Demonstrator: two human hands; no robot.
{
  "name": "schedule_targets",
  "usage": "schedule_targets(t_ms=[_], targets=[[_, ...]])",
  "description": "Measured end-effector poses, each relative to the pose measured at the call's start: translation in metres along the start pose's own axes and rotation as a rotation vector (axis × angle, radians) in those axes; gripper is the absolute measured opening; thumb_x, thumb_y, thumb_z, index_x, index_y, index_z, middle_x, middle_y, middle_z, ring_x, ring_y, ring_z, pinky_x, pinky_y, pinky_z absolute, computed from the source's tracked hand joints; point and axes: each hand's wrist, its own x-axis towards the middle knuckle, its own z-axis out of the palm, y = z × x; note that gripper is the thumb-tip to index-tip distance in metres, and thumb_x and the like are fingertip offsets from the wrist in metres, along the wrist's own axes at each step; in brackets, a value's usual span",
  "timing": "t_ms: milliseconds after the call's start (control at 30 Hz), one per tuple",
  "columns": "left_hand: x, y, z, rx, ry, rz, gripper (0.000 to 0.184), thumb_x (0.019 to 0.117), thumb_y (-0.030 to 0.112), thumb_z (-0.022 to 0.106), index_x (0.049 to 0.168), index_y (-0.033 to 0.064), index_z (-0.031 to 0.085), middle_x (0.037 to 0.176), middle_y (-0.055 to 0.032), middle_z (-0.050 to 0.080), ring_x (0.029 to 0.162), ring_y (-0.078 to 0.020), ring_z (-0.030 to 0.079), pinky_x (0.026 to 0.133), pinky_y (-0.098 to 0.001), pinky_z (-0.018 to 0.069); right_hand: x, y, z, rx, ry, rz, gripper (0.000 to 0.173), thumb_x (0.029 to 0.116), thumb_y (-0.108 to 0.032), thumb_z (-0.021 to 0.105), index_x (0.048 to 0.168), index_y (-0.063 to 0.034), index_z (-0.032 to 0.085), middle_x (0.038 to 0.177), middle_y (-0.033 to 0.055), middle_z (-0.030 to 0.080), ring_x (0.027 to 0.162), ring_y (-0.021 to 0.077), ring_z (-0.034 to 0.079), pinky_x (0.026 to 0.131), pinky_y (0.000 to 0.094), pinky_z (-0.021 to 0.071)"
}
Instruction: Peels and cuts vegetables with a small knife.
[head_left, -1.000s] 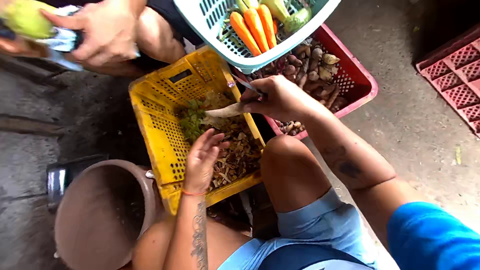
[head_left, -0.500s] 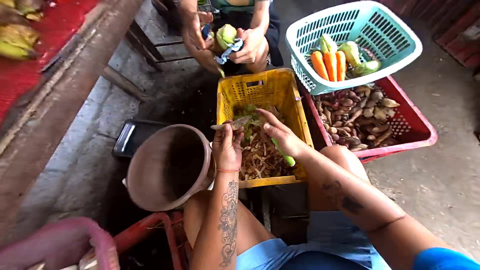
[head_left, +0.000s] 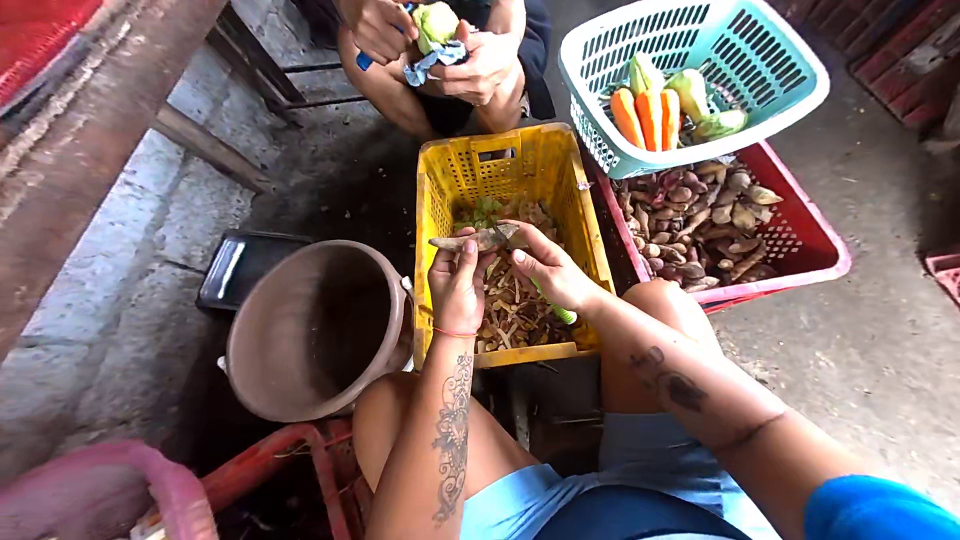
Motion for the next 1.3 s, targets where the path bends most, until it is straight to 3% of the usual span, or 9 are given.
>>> schedule_targets(t_ms=[167, 300, 467, 600, 733, 867, 1133, 1200, 1300], targets=[[0.003, -0.007, -0.002, 0.049, -0.148, 0.090, 0.026, 0.1013, -0.001, 0.054, 0.125, 0.0055, 0.062, 0.126, -0.0064, 0.067, 0.113, -0.0194, 0.068, 0.101, -0.0389, 0.0559, 0.003, 0.001, -0.005, 0.075, 0.048, 0.016, 0.041, 0.1100, -0.018, 0.037, 0.150, -0.0164, 0.044, 0.068, 0.0004, 0.049, 0.048, 0.0055, 0.043, 0.043, 0.0193, 0.0381], [0.001, -0.009, 0.001, 0.008, -0.115, 0.026, 0.023, 0.1039, 0.003, 0.051, 0.123, 0.0076, 0.062, 0.120, -0.0052, 0.070, 0.107, -0.0175, 0.070, 0.097, -0.0367, 0.0580, 0.010, 0.004, -0.009, 0.158, 0.015, -0.068, 0.032, 0.1084, -0.010, 0.039, 0.139, -0.0051, 0.047, 0.072, -0.0032, 0.052, 0.052, 0.0010, 0.045, 0.048, 0.0163, 0.0402], [0.004, -0.009, -0.006, -0.146, -0.146, -0.140, 0.023, 0.1078, 0.011, 0.046, 0.121, 0.0097, 0.065, 0.113, -0.0055, 0.072, 0.101, -0.0147, 0.071, 0.094, -0.0306, 0.0585, 0.010, 0.001, -0.012, 0.460, -0.131, 0.088, 0.025, 0.1108, -0.018, 0.031, 0.130, -0.0146, 0.046, 0.071, -0.0026, 0.049, 0.048, 0.0047, 0.046, 0.044, 0.0178, 0.0427], [0.004, -0.008, -0.005, -0.174, -0.159, -0.179, 0.026, 0.1089, 0.012, 0.043, 0.124, 0.0094, 0.064, 0.114, -0.0069, 0.072, 0.098, -0.0135, 0.072, 0.089, -0.0274, 0.0596, 0.007, 0.001, -0.021, 0.698, -0.298, 0.222, 0.033, 0.1110, -0.029, 0.022, 0.137, -0.0241, 0.041, 0.072, -0.0029, 0.049, 0.048, 0.0054, 0.047, 0.044, 0.0181, 0.0444], [0.011, -0.006, -0.012, -0.073, -0.031, -0.200, 0.029, 0.1116, 0.017, 0.035, 0.126, 0.0120, 0.059, 0.108, -0.0035, 0.072, 0.091, -0.0116, 0.072, 0.082, -0.0252, 0.0600, 0.007, 0.001, -0.024, 0.807, -0.311, 0.216, 0.045, 0.1111, -0.031, 0.022, 0.156, -0.0300, 0.022, 0.073, -0.0027, 0.050, 0.051, 0.0071, 0.050, 0.046, 0.0194, 0.0458], [0.025, -0.007, -0.018, 0.181, 0.242, -0.235, 0.028, 0.1118, 0.024, 0.040, 0.136, 0.0169, 0.052, 0.105, 0.0000, 0.065, 0.084, -0.0110, 0.066, 0.073, -0.0269, 0.0563, 0.007, -0.006, -0.026, 0.765, -0.111, 0.205, 0.051, 0.1124, -0.028, 0.025, 0.162, -0.0287, 0.015, 0.073, -0.0002, 0.049, 0.049, 0.0096, 0.047, 0.043, 0.0222, 0.0439], [0.030, -0.019, -0.018, 0.226, 0.275, -0.217, 0.025, 0.1133, 0.027, 0.032, 0.112, 0.0160, 0.054, 0.079, 0.0034, 0.063, 0.065, -0.0063, 0.064, 0.063, -0.0222, 0.0559, 0.009, -0.013, -0.024, 0.493, -0.008, 0.173, 0.048, 0.1123, -0.024, 0.035, 0.158, -0.0128, 0.031, 0.072, 0.0034, 0.047, 0.050, 0.0103, 0.045, 0.044, 0.0238, 0.0418], [0.026, -0.018, -0.015, 0.196, 0.225, -0.211, 0.028, 0.1136, 0.027, 0.030, 0.117, 0.0162, 0.056, 0.086, 0.0033, 0.067, 0.072, -0.0070, 0.067, 0.068, -0.0227, 0.0576, 0.008, -0.011, -0.028, 0.433, 0.040, 0.148, 0.045, 0.1117, -0.026, 0.036, 0.155, -0.0124, 0.037, 0.073, 0.0027, 0.048, 0.050, 0.0088, 0.044, 0.044, 0.0227, 0.0405], [0.022, -0.012, -0.010, 0.131, 0.142, -0.170, 0.028, 0.1129, 0.020, 0.031, 0.131, 0.0164, 0.052, 0.107, 0.0003, 0.069, 0.086, -0.0097, 0.069, 0.077, -0.0249, 0.0591, 0.006, -0.022, -0.036, 0.267, 0.071, 0.226, 0.044, 0.1125, -0.029, 0.033, 0.155, -0.0173, 0.039, 0.082, 0.0042, 0.052, 0.056, 0.0098, 0.045, 0.049, 0.0248, 0.0404]])
